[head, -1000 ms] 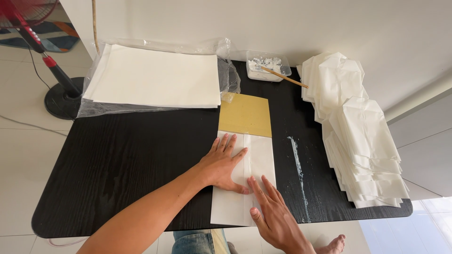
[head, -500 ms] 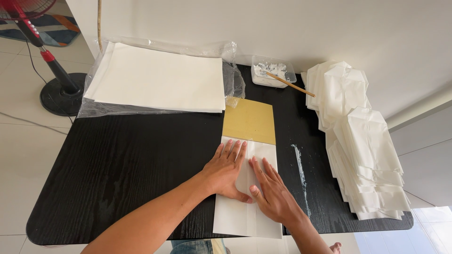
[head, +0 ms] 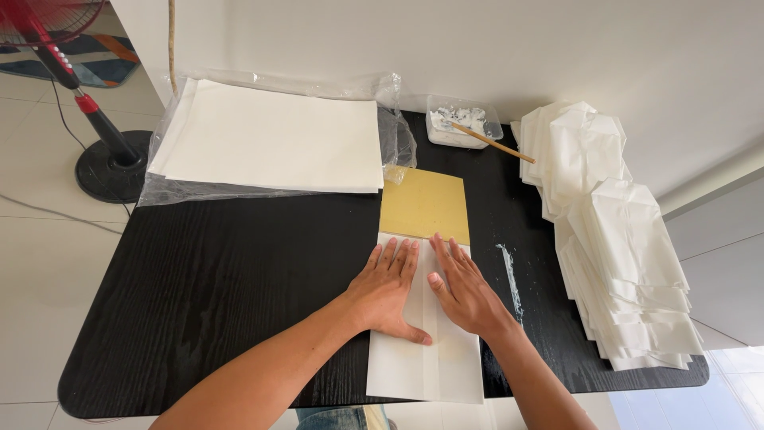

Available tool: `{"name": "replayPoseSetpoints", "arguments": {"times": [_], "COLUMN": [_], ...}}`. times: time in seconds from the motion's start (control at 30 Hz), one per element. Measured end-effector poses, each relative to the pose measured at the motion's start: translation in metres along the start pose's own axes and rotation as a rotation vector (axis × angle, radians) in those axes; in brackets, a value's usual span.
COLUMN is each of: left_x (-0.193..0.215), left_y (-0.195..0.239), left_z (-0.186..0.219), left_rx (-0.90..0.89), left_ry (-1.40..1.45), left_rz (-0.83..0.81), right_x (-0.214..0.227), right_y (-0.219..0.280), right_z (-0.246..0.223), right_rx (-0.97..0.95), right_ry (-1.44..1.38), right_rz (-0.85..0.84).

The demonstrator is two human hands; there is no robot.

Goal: The person folds a white paper sheet over a yellow template, applies white adhesive with a brush to the edges, and folds the paper to form a pouch. They smooth the glued edges and continue folding the bottom into a triangular shape.

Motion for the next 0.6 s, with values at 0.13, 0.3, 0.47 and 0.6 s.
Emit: {"name": "replayPoseSetpoints", "arguments": {"times": [0.13,0.3,0.47,0.6], "left_x": [-0.006,-0.008,-0.014,-0.016], "left_y": [-0.005,-0.002,-0.004,-0.005], "left_z": [-0.004,-0.003,-0.006,-0.006], "left_rx": [0.012,0.09,0.107,0.106], "left_ry": [0.01,-0.013,-0.074,-0.083], "left_rz": [-0.024,-0.108,-0.151,-0.146], "right_x": [0.003,-0.008,-0.025,-0.055], "right_y": [0.035,0.098,0.15,0.177], "right_z": [-0.011,-0.036,-0.06,-0.062], "right_rx": [0.132,0.22,0.251,0.268], "right_ry": [-0.055,-0.075,-0.041,-0.033], "right_rz": [0.079,0.098,0.062,0.033]}}
Point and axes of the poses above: each hand's wrist, its own y-axis away from the middle knuckle, its own x-axis out of the back of the hand, z = x × y, the point moved 9 cm from there along -y, towards the middle knuckle, and after that the axes turned 12 degrees about y, right-handed, at the moved point
